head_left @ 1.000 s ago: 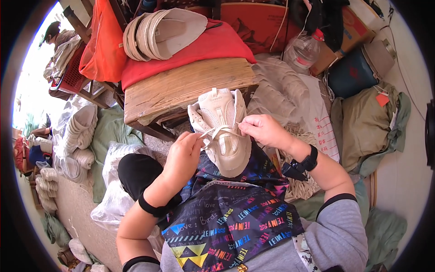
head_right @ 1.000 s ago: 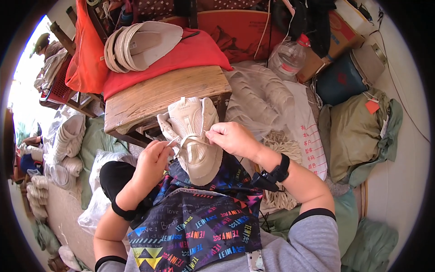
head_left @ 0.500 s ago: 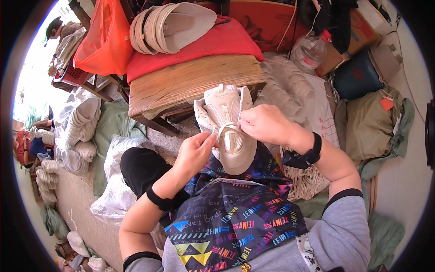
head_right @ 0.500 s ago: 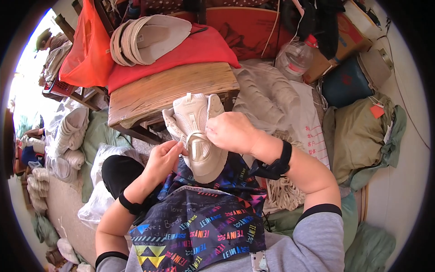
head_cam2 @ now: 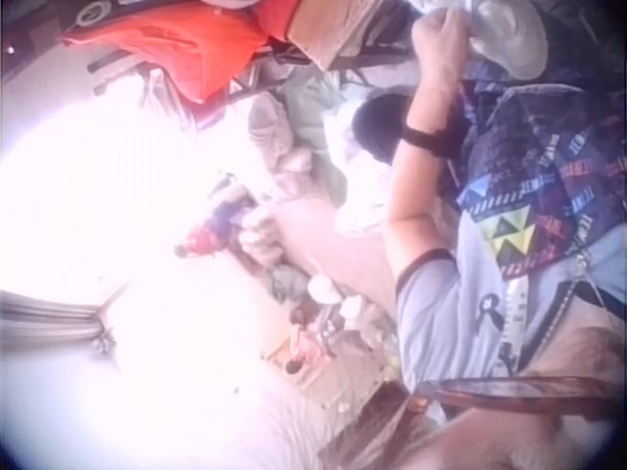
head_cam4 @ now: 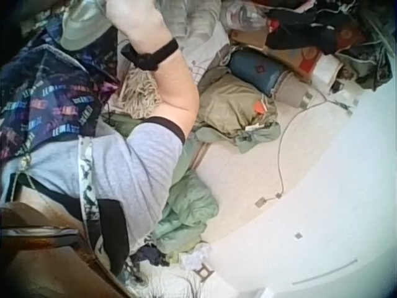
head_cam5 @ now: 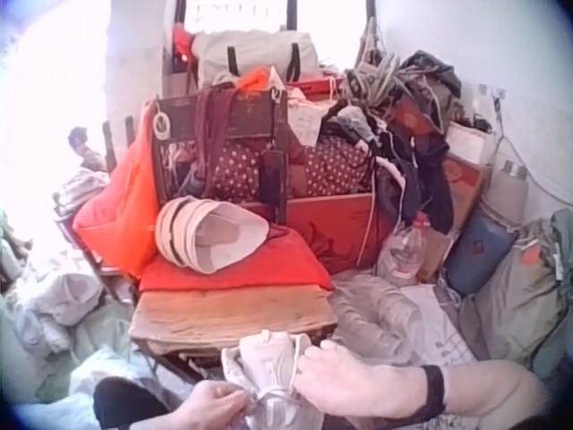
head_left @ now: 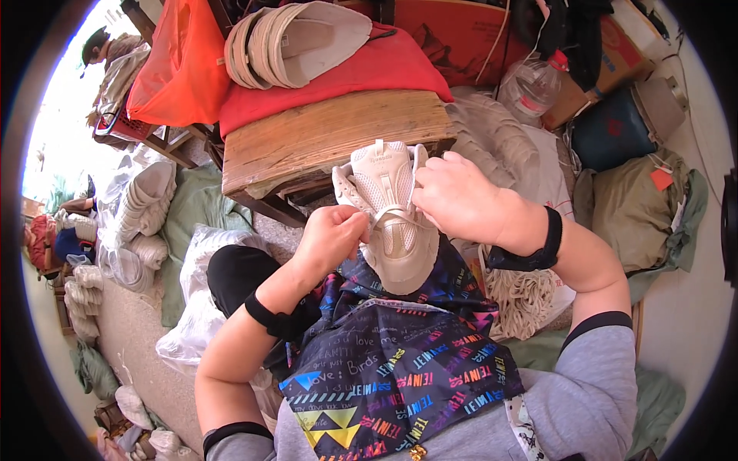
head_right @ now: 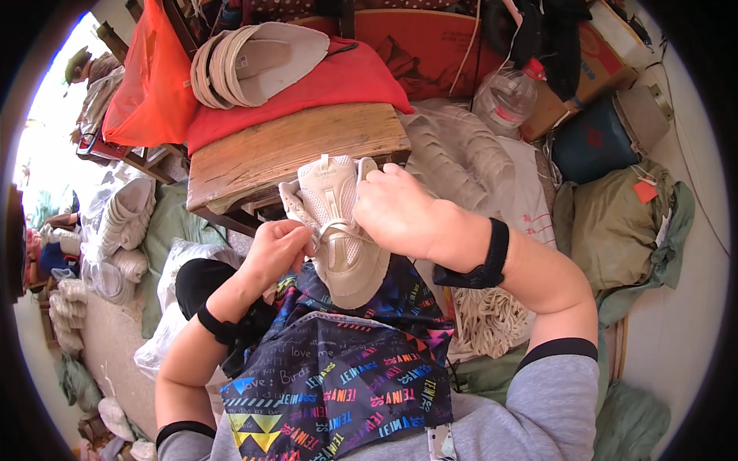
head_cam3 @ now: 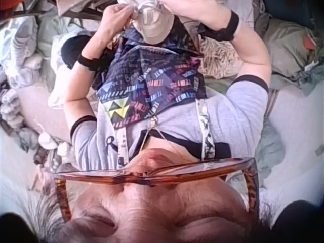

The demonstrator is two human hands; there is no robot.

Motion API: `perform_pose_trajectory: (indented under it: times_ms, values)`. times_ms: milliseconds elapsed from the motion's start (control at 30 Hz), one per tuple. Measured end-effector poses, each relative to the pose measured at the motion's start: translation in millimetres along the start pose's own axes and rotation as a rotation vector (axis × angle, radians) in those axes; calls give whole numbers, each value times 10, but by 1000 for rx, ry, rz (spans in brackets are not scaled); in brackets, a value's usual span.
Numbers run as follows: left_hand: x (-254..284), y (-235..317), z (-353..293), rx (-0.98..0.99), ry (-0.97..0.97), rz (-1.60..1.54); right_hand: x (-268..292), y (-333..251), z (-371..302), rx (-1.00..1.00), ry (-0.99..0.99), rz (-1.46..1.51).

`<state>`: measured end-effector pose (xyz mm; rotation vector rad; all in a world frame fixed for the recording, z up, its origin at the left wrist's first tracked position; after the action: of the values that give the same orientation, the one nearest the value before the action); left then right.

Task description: Inserting laces into shoe uppers/components during manufacturing.

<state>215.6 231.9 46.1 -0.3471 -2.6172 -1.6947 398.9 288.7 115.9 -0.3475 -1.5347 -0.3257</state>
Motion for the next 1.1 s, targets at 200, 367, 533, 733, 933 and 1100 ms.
perform_pose_trajectory:
  times_ms: [200, 367, 533, 733, 933, 1100]
  values:
    - [-20, 418, -162, -465, 198, 999, 74, 33, 79, -2, 138, 1]
    - [19, 672, -164, -693, 99, 1081, 46, 173, 130, 74, -15, 176]
    - [52, 568, -52, -548, -50, 1065, -55, 185, 106, 73, -52, 300]
    - [33, 566, -135, -722, 99, 970, -131, 211, 25, -22, -28, 456]
    - [1, 521, 13, -560, 155, 1087, -158, 191, 10, -176, 17, 471]
    - [41, 373, 145, -565, 302, 793, -364, 258, 113, -232, 205, 720]
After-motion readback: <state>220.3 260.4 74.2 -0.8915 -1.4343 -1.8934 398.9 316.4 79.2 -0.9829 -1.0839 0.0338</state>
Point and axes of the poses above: each hand's wrist, its own z-axis towards the middle knuckle, its own x-axis out of the back of the hand, y = z × x, the point moved 4 cm from there along z, towards the middle knuckle, and after that the axes turned 1 degree about -y, right-handed, at the moved point
